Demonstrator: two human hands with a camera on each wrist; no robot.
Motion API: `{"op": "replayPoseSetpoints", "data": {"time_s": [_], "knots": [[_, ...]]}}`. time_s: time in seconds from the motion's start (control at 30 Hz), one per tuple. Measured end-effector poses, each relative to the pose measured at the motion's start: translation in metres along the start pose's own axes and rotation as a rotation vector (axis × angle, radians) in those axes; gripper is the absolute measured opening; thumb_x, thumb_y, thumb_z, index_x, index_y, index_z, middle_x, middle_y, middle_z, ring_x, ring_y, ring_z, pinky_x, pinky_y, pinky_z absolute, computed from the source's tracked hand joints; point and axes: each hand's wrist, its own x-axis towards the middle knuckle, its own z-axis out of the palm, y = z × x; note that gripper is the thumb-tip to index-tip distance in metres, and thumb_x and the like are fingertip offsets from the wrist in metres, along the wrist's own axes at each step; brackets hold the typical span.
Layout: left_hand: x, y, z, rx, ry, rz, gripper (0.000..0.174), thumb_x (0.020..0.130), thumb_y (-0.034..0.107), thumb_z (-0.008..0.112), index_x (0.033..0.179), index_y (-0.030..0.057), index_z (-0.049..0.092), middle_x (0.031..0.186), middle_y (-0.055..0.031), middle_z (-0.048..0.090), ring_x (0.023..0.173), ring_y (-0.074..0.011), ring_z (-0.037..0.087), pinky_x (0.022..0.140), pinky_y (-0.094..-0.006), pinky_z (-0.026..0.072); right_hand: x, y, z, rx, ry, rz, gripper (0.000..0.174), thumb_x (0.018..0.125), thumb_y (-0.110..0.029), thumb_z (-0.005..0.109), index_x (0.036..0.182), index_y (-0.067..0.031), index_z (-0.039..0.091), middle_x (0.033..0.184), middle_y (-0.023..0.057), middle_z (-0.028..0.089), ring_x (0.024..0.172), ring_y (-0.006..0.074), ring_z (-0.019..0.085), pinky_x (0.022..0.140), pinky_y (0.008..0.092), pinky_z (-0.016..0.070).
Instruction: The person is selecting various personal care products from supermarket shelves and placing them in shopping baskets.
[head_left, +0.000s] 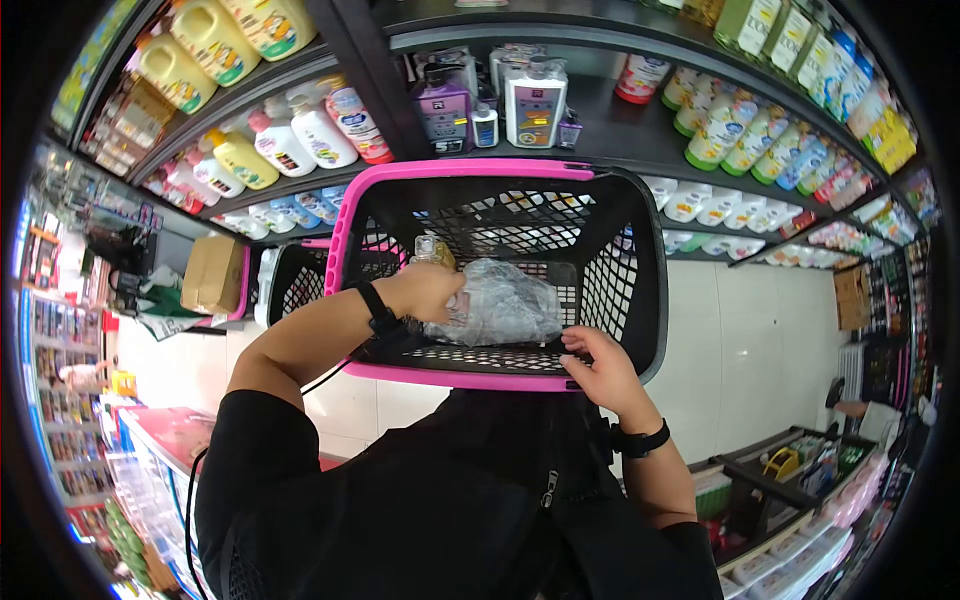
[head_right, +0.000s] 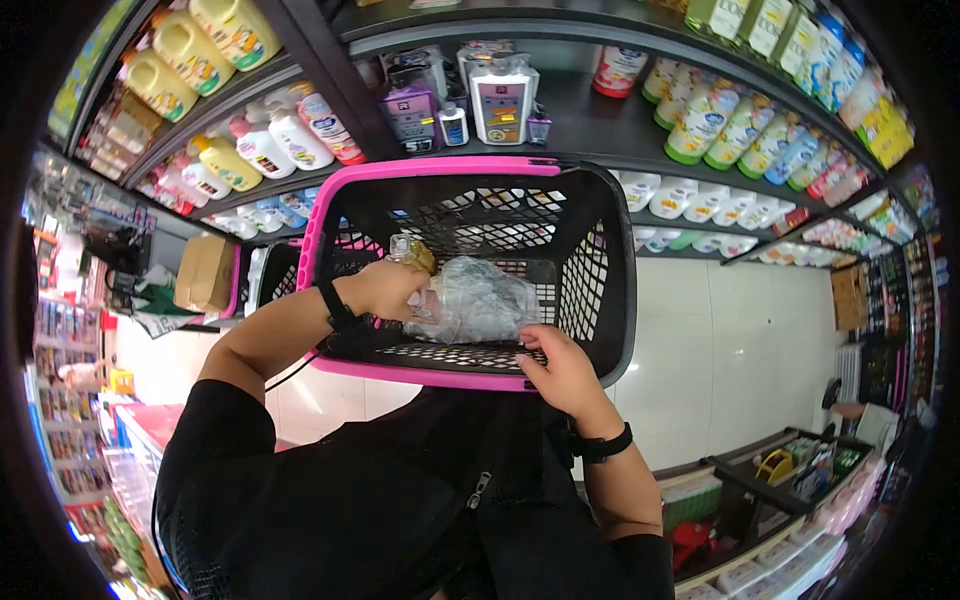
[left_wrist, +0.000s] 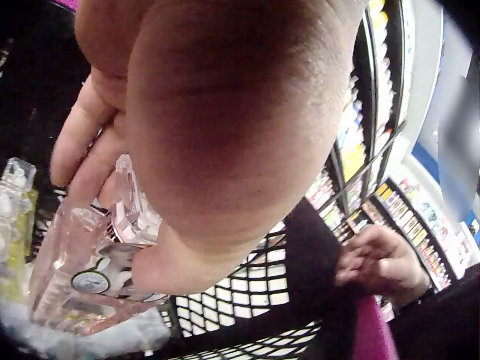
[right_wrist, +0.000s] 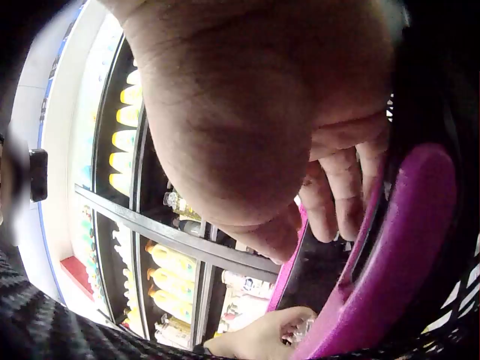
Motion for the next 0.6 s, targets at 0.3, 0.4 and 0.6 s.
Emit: {"op": "replayPoseSetpoints", "data": {"time_s": [0.3,0.4,0.6], "knots": [[0.003,-0.035,0.038,0.058,-0.276,-0.19,0.053,0.066,0.032,0.082,0.108,0.0031,0.066,0.1,-0.0169,0.072,0.097,-0.0343,0.069,0.08,-0.0451,0.0552,-0.012,0.005,0.012,0.086,0.28,0.057,0.023,0.088,-0.006,0.067,0.11,0.0022,0.064,0.097,0.0141,0.07,0.089,0.0236,0.069,0.08,0.0324,0.0544],[0.015,-0.05,0.067,0.09,-0.366,-0.232,0.061,0.068,0.041,0.083,0.111,0.0034,0.064,0.103,-0.0205,0.071,0.098,-0.0365,0.069,0.082,-0.0473,0.0546,-0.011,0.005,0.014,0.087,0.34,0.068,0.022,0.088,-0.005,0.067,0.109,0.0024,0.065,0.096,0.0144,0.07,0.088,0.0235,0.07,0.079,0.0324,0.0545],[0.019,-0.069,0.092,0.065,-0.456,-0.219,0.067,0.068,0.036,0.083,0.121,0.002,0.061,0.109,-0.0192,0.071,0.102,-0.0351,0.069,0.086,-0.046,0.0543,-0.012,0.005,0.015,0.048,0.39,0.101,0.02,0.088,-0.006,0.068,0.106,0.0017,0.066,0.095,0.0153,0.069,0.086,0.0253,0.07,0.077,0.033,0.0547]]}}
